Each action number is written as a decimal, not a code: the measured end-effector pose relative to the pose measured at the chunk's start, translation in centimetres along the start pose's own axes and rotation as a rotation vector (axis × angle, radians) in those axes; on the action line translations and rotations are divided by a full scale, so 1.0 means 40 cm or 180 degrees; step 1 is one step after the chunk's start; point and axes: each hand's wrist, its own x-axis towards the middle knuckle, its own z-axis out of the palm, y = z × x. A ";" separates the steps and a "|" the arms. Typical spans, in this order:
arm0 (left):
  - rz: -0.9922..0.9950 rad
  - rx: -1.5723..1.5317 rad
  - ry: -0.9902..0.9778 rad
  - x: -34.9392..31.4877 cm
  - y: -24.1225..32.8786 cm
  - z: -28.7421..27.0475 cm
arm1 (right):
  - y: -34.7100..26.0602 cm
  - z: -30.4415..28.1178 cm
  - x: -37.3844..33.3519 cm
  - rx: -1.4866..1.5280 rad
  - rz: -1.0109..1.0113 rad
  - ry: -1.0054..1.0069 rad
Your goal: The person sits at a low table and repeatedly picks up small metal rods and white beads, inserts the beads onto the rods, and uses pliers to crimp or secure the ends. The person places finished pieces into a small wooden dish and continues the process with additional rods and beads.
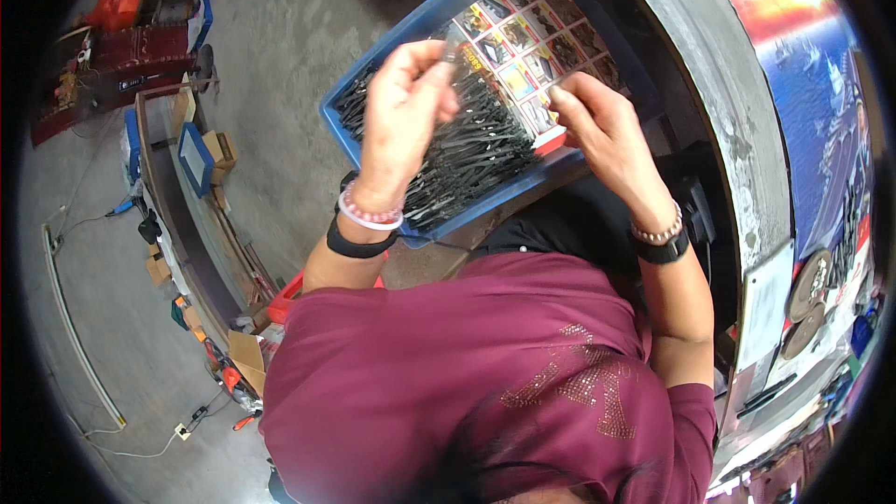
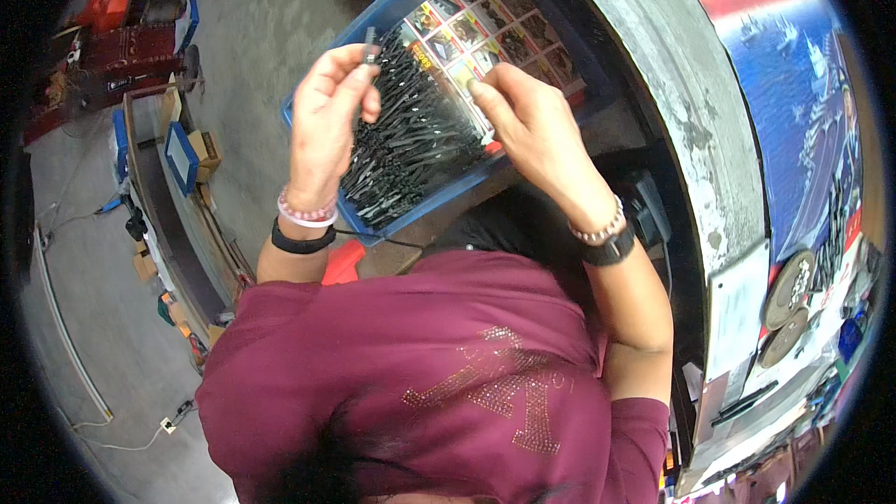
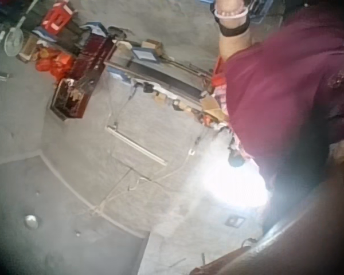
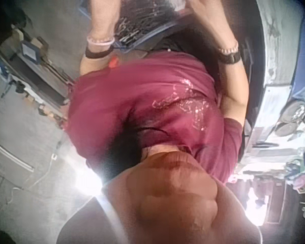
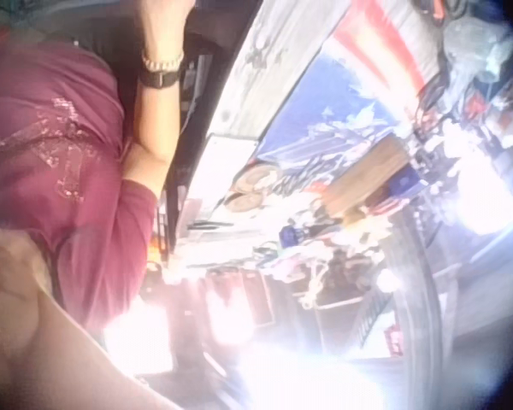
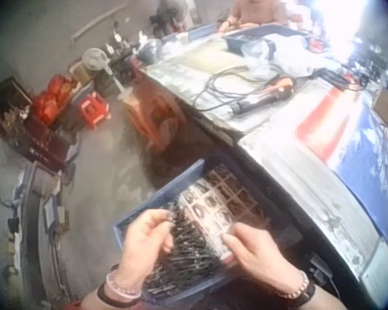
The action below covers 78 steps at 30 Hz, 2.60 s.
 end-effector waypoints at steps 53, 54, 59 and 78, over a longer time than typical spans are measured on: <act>0.1478 0.3177 -0.1015 0.199 -0.213 -0.174 | 0.101 0.181 0.186 -0.1036 -0.0018 -0.0844; 0.1346 0.3364 -0.1033 0.194 -0.202 -0.174 | 0.105 0.185 0.180 -0.1049 -0.0155 -0.0731; 0.1166 0.3070 -0.0630 0.175 -0.120 -0.098 | 0.091 0.192 0.143 -0.0136 -0.0149 -0.0022; 0.2634 0.2328 -0.1875 -0.080 0.151 0.399 | 0.004 -0.096 -0.084 -0.0036 -0.1347 0.2030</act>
